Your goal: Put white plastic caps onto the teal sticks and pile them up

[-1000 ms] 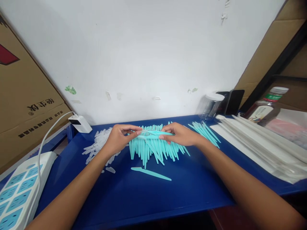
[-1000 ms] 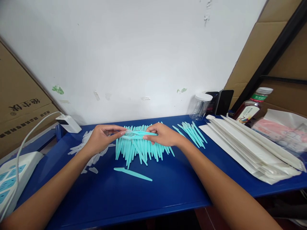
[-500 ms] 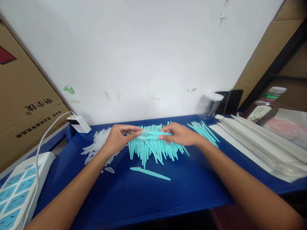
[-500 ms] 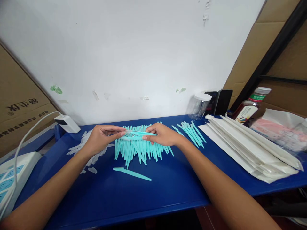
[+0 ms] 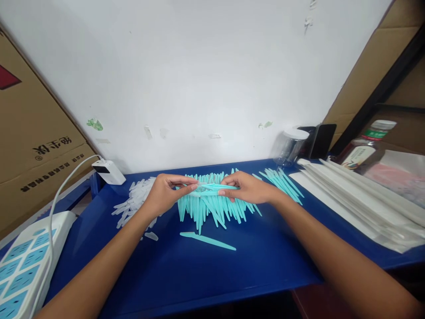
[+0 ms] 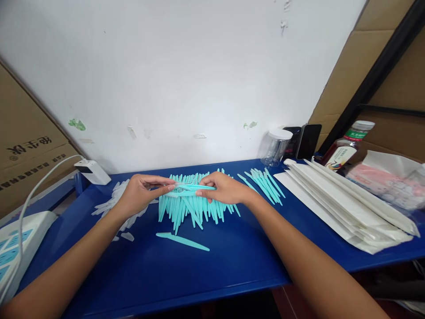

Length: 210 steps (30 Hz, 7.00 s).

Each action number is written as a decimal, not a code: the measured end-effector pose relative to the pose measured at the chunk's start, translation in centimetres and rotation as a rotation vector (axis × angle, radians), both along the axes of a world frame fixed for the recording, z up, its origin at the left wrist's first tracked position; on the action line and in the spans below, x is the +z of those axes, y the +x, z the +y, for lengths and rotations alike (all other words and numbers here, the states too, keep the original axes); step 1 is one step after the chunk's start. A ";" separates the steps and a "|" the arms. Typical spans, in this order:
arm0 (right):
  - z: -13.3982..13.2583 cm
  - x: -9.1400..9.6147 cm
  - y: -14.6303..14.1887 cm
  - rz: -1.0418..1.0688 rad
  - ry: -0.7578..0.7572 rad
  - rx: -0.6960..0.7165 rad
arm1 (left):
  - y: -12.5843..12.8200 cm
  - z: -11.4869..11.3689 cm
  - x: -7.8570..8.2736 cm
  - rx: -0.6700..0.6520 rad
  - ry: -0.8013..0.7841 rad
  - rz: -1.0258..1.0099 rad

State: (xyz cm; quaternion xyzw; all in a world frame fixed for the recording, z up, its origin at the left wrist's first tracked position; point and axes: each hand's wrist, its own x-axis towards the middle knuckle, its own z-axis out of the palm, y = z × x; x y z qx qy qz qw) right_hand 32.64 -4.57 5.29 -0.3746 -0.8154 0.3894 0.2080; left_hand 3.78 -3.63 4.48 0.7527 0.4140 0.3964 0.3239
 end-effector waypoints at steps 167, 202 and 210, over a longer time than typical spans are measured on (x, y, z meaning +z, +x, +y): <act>0.9 -1.2 0.0 0.182 -0.033 -0.197 | -0.9 0.6 0.4 -0.046 -0.180 -0.099; -0.5 -0.9 -1.2 0.229 -0.014 -0.157 | 0.0 -0.4 0.3 0.062 0.077 0.016; -0.1 -1.4 -1.6 0.316 -0.033 -0.158 | 0.2 0.0 -0.2 -0.008 -0.001 -0.029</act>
